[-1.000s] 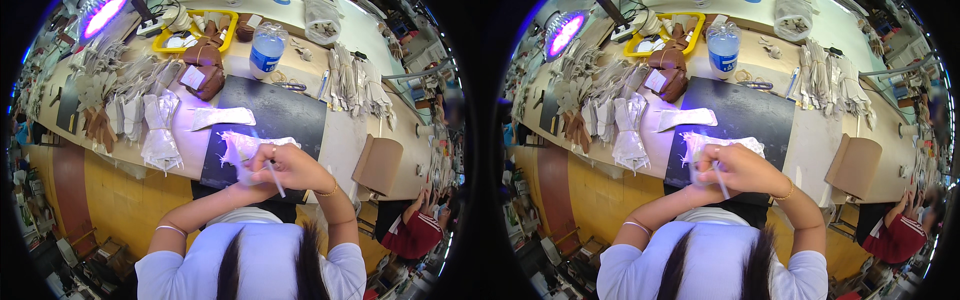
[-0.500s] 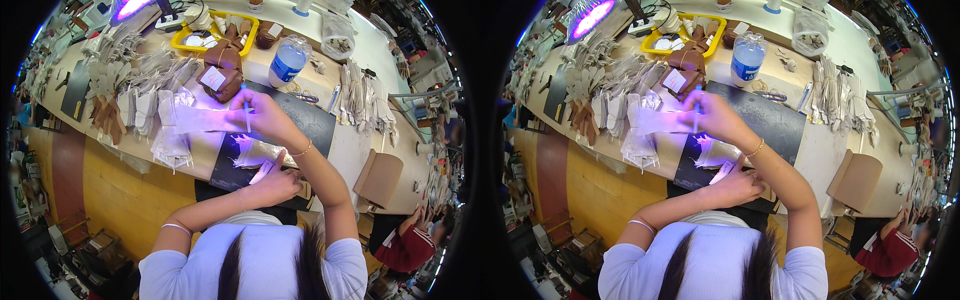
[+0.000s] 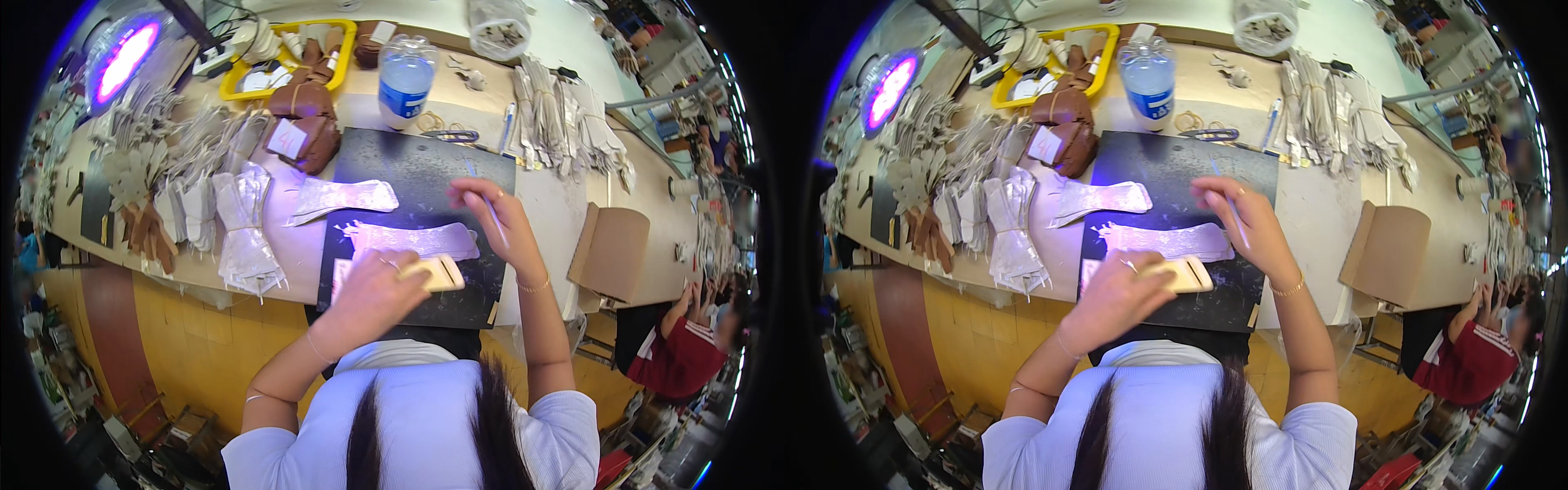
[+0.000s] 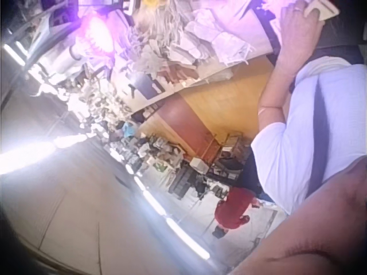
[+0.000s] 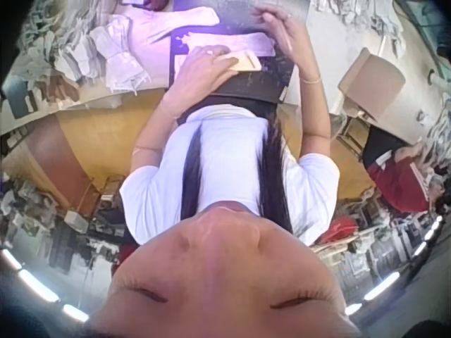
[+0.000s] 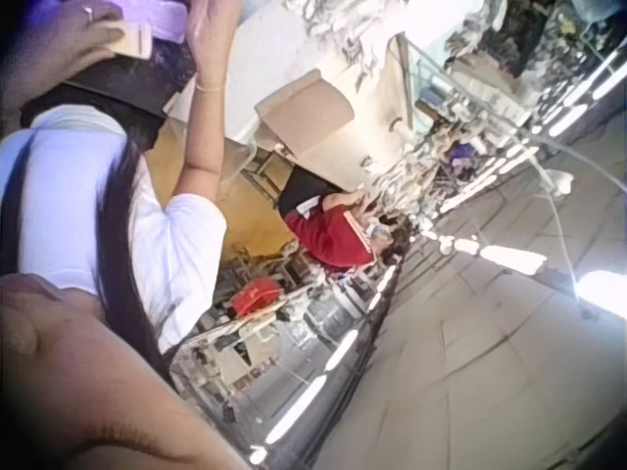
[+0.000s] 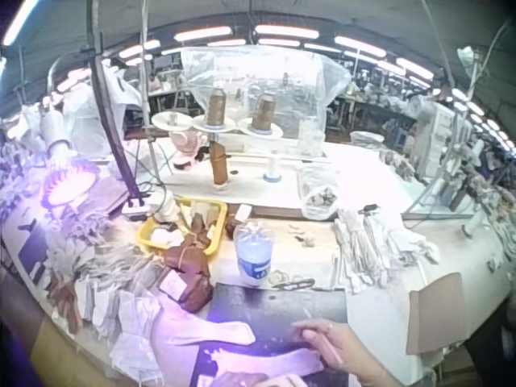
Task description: The person gathers white fabric pieces from a coworker, moves to a workstation, and marks individual pieces with a pen. The person handles the pieces one at a time, aligns them on a black mat, and writes on them under a purple light.
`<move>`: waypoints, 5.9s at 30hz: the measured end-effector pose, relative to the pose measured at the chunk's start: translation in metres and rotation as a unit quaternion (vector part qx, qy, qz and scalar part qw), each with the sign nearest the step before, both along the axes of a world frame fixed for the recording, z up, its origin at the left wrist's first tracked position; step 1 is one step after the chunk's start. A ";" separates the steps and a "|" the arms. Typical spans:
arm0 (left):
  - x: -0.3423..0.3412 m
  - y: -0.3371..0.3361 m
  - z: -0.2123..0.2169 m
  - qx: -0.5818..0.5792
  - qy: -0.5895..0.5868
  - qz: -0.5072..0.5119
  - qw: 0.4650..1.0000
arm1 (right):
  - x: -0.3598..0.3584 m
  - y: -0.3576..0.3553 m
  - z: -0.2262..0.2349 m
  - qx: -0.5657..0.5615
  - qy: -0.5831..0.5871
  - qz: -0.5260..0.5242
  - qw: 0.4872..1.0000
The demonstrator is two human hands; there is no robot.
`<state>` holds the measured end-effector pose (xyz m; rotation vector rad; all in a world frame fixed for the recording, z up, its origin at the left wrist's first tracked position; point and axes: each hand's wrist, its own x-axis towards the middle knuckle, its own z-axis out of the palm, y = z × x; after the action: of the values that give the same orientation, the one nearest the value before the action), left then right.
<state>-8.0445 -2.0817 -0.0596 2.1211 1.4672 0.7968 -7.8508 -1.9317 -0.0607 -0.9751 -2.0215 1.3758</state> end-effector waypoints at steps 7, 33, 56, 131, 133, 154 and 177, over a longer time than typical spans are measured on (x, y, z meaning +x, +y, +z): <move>0.007 0.038 -0.033 0.048 0.025 0.045 0.998 | 0.042 -0.055 -0.035 -0.018 0.021 -0.181 0.983; 0.026 0.045 -0.050 0.055 0.004 0.058 0.997 | 0.037 -0.055 -0.026 0.079 0.019 -0.180 0.980; 0.029 0.043 -0.054 0.075 0.029 0.064 0.995 | 0.045 -0.061 -0.020 0.192 -0.089 -0.087 0.973; 0.020 0.036 -0.047 0.060 0.012 0.050 0.997 | 0.042 -0.066 -0.026 -0.050 0.076 -0.205 0.975; 0.021 0.036 -0.048 0.063 0.012 0.052 0.997 | 0.041 -0.066 -0.023 -0.027 0.062 -0.210 0.975; 0.024 0.034 -0.051 0.085 0.034 0.040 0.995 | 0.015 -0.061 -0.029 0.279 -0.066 -0.109 0.952; 0.054 -0.012 -0.059 0.114 0.031 -0.104 0.987 | 0.020 -0.047 -0.030 0.277 -0.262 0.000 0.924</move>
<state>-7.9906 -2.0939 -0.1181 2.4418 1.2050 0.8610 -7.8307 -1.9791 -0.0904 -1.1393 -2.5843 0.4855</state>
